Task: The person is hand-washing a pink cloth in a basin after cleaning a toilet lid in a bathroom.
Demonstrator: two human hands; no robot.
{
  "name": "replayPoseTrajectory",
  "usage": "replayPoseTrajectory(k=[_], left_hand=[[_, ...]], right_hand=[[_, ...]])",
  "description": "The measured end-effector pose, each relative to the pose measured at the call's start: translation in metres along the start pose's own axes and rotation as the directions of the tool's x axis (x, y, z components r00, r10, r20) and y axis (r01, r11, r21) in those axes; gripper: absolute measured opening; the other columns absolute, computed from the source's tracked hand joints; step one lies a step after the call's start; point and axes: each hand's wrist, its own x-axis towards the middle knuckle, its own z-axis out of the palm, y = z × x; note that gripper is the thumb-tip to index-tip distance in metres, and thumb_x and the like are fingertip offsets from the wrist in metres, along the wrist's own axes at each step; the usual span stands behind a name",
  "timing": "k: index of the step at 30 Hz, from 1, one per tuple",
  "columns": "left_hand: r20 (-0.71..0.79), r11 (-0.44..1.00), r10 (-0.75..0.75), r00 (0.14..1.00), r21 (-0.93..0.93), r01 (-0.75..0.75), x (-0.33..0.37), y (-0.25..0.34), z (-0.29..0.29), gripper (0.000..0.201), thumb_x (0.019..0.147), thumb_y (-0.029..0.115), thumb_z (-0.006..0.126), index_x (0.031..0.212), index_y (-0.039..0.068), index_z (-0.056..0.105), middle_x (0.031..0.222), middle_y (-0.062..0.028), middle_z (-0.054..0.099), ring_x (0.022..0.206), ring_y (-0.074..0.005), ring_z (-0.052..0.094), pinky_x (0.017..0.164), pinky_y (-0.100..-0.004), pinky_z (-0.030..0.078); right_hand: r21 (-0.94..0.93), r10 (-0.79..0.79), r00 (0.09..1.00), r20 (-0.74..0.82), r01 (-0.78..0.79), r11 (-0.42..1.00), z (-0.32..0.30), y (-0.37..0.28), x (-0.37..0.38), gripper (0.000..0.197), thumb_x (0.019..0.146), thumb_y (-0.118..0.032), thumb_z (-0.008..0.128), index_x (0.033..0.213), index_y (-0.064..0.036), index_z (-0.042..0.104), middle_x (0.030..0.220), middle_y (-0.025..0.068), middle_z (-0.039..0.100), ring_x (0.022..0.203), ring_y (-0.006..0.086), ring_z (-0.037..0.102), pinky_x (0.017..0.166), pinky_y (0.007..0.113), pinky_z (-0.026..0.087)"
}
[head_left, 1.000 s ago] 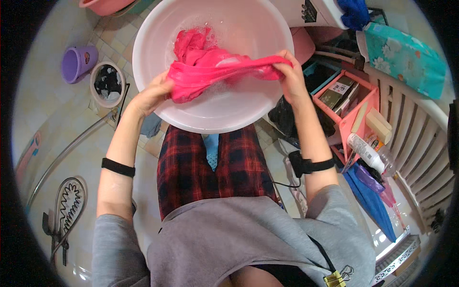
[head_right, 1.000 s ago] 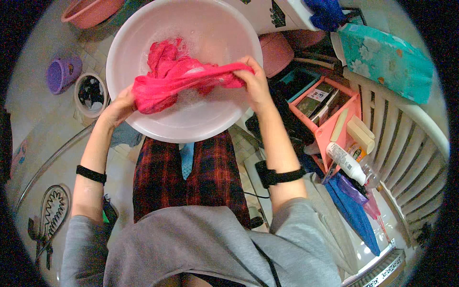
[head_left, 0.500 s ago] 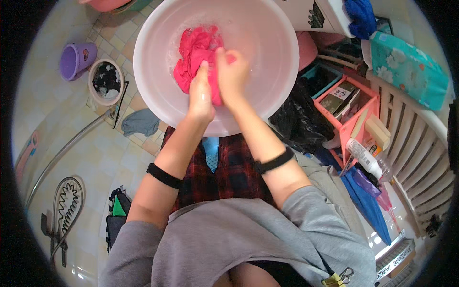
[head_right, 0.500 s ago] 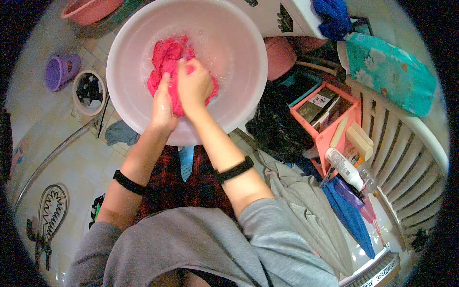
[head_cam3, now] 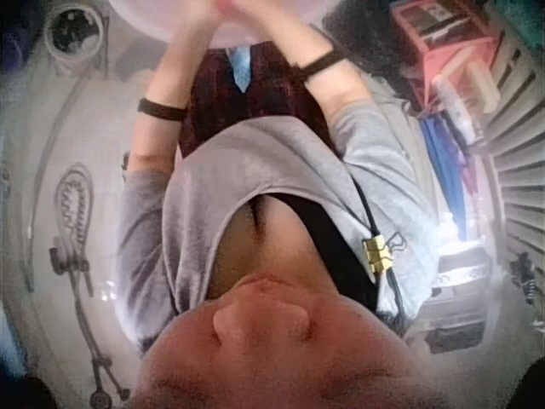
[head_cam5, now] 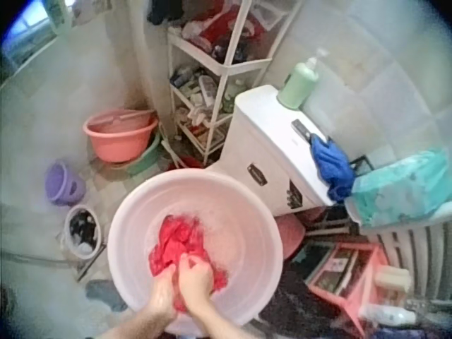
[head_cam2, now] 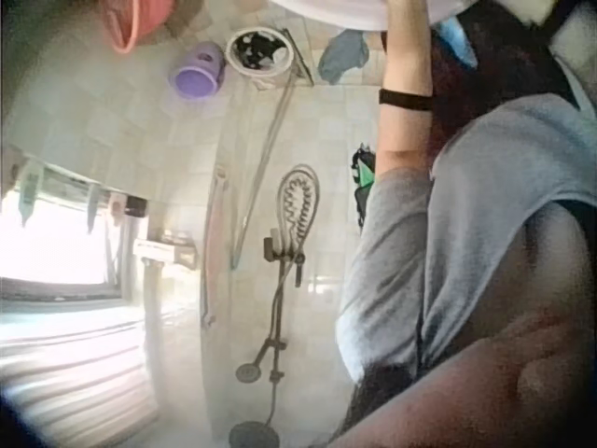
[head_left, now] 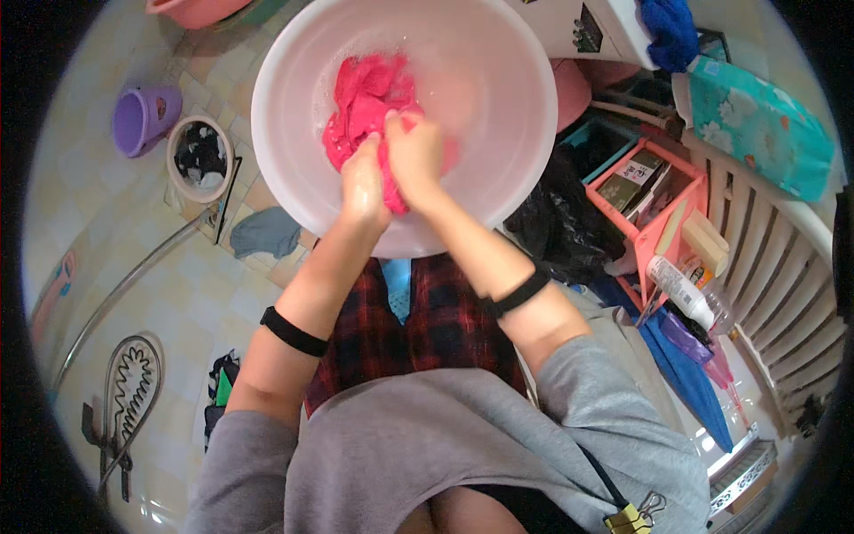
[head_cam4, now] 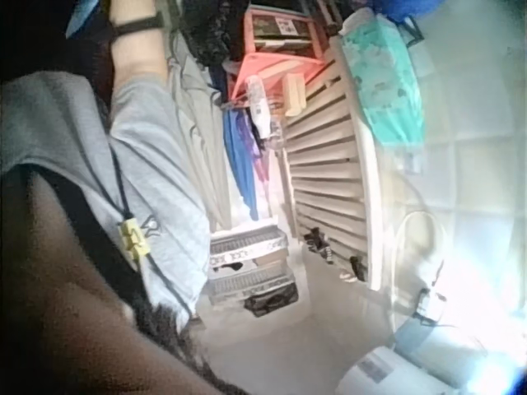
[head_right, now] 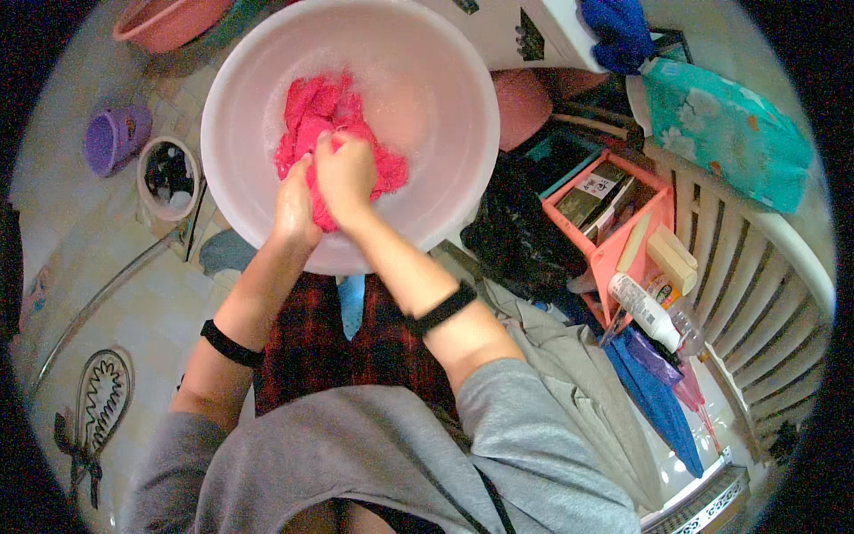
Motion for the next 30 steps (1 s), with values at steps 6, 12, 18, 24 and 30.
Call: replayPoseTrajectory(k=[6, 12, 18, 24, 30], left_hand=[[0.038, 0.996, -0.038, 0.999, -0.077, 0.040, -0.011, 0.003, 0.016, 0.031, 0.096, 0.029, 0.053, 0.111, 0.003, 0.060, 0.099, -0.0078, 0.063, 0.092, -0.0206, 0.058, 0.085, -0.0352, 0.047], [0.113, 0.969, -0.220, 0.969, -0.087, 0.230, -0.014, 0.017, -0.001, 0.040, 0.097, 0.029, 0.050, 0.124, 0.000, 0.052, 0.118, -0.0112, 0.062, 0.106, -0.0219, 0.061, 0.091, -0.0381, 0.050], [0.388, 0.970, -0.214, 0.896, 0.191, 0.149, -0.034, 0.063, -0.030, 0.043, 0.094, 0.026, 0.060, 0.130, 0.003, 0.051, 0.120, -0.0101, 0.062, 0.105, -0.0192, 0.061, 0.089, -0.0361, 0.051], [0.572, 0.723, -0.063, 0.818, 0.591, -0.358, -0.029, 0.066, -0.034, 0.042, 0.092, 0.031, 0.065, 0.125, 0.006, 0.055, 0.110, -0.0064, 0.065, 0.096, -0.0163, 0.062, 0.080, -0.0330, 0.051], [0.120, 0.996, 0.087, 0.989, -0.028, -0.084, -0.025, 0.025, -0.014, 0.037, 0.091, 0.037, 0.064, 0.110, 0.005, 0.063, 0.099, -0.0077, 0.066, 0.089, -0.0182, 0.063, 0.080, -0.0345, 0.051]], right_hand=[[-0.026, -0.009, 1.000, -0.023, 0.009, 1.000, -0.006, 0.013, 0.013, 0.034, 0.084, -0.036, 0.062, 0.078, -0.0040, 0.070, 0.076, 0.0223, 0.065, 0.072, 0.0422, 0.063, 0.066, 0.050, 0.048], [-0.193, -0.107, 0.994, 0.003, 0.106, 0.975, 0.000, 0.020, 0.010, 0.035, 0.087, -0.038, 0.059, 0.086, -0.0065, 0.073, 0.084, 0.0210, 0.068, 0.080, 0.0408, 0.066, 0.070, 0.047, 0.050], [0.389, 0.035, 0.958, 0.285, -0.149, 0.909, -0.046, 0.019, 0.029, 0.043, 0.090, -0.044, 0.063, 0.069, -0.0070, 0.057, 0.061, 0.0041, 0.052, 0.062, 0.0114, 0.049, 0.058, 0.031, 0.040], [0.070, -0.188, 0.981, 0.043, 0.185, 0.980, -0.066, 0.010, 0.012, 0.045, 0.092, -0.031, 0.065, 0.059, -0.0066, 0.046, 0.057, -0.0026, 0.045, 0.058, 0.0068, 0.041, 0.053, 0.028, 0.036], [-0.116, -0.586, 0.797, 0.150, 0.602, 0.790, -0.012, -0.005, -0.068, 0.042, 0.087, -0.042, 0.058, 0.060, -0.0094, 0.063, 0.061, 0.0188, 0.059, 0.055, 0.0352, 0.060, 0.052, 0.045, 0.044]])
